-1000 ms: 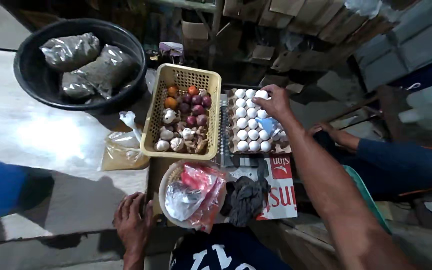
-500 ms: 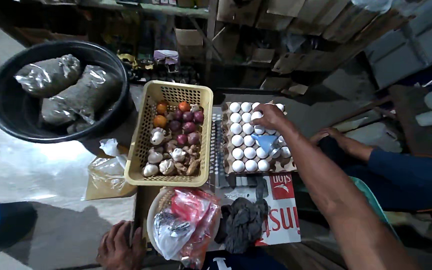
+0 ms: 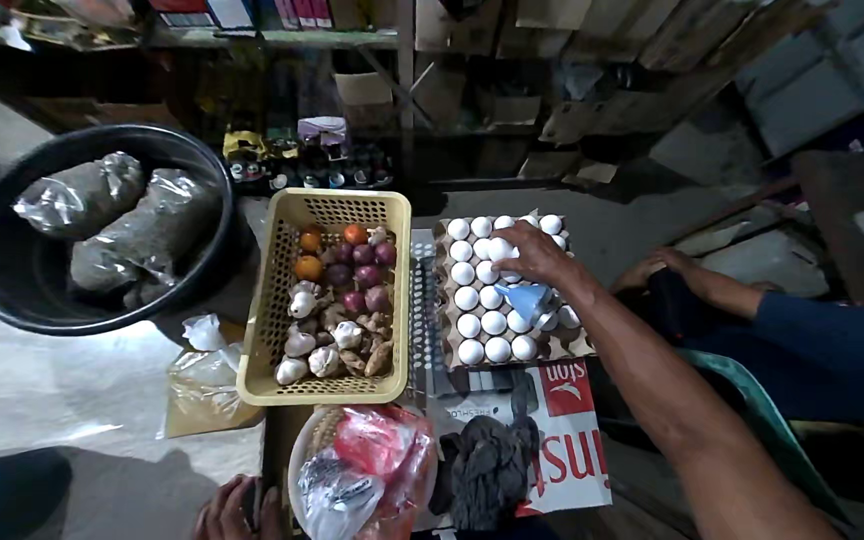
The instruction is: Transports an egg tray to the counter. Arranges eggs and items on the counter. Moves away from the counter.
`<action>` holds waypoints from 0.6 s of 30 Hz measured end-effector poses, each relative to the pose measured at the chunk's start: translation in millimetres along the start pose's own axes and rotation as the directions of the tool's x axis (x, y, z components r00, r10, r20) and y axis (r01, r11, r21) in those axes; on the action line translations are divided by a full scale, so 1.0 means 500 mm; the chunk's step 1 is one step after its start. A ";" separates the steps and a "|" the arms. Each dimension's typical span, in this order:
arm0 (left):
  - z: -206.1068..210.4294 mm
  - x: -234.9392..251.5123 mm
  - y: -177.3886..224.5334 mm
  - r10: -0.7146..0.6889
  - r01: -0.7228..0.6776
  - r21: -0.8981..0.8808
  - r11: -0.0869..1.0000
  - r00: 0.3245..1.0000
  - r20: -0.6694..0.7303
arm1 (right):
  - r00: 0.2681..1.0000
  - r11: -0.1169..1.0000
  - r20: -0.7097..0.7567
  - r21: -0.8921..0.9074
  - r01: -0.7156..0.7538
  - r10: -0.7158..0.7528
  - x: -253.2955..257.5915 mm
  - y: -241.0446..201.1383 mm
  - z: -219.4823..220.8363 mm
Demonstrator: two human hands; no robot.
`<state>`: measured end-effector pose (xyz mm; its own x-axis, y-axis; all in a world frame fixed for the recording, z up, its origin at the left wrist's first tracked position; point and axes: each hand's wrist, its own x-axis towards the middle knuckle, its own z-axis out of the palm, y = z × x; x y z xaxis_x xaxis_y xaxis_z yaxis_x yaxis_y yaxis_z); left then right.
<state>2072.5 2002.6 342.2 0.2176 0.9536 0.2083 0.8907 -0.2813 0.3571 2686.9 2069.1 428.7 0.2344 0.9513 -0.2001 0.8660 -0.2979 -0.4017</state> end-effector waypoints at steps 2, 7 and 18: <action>0.000 0.000 0.001 0.005 -0.005 0.002 1.000 1.000 -0.003 | 1.000 0.999 0.006 0.018 0.027 -0.028 -0.003 0.007 -0.001; 0.002 0.002 0.001 0.010 -0.010 0.019 1.000 1.000 -0.011 | 0.995 0.995 -0.039 0.025 0.095 -0.094 -0.011 0.027 0.003; 0.007 0.000 -0.010 0.013 -0.012 0.040 0.999 1.000 -0.017 | 0.987 0.993 -0.119 -0.056 0.104 -0.110 -0.030 0.040 0.006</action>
<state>2069.4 2004.3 337.0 0.2221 0.9479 0.2282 0.9032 -0.2882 0.3180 2699.6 2048.9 421.1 0.1887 0.9809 -0.0471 0.9091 -0.1926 -0.3695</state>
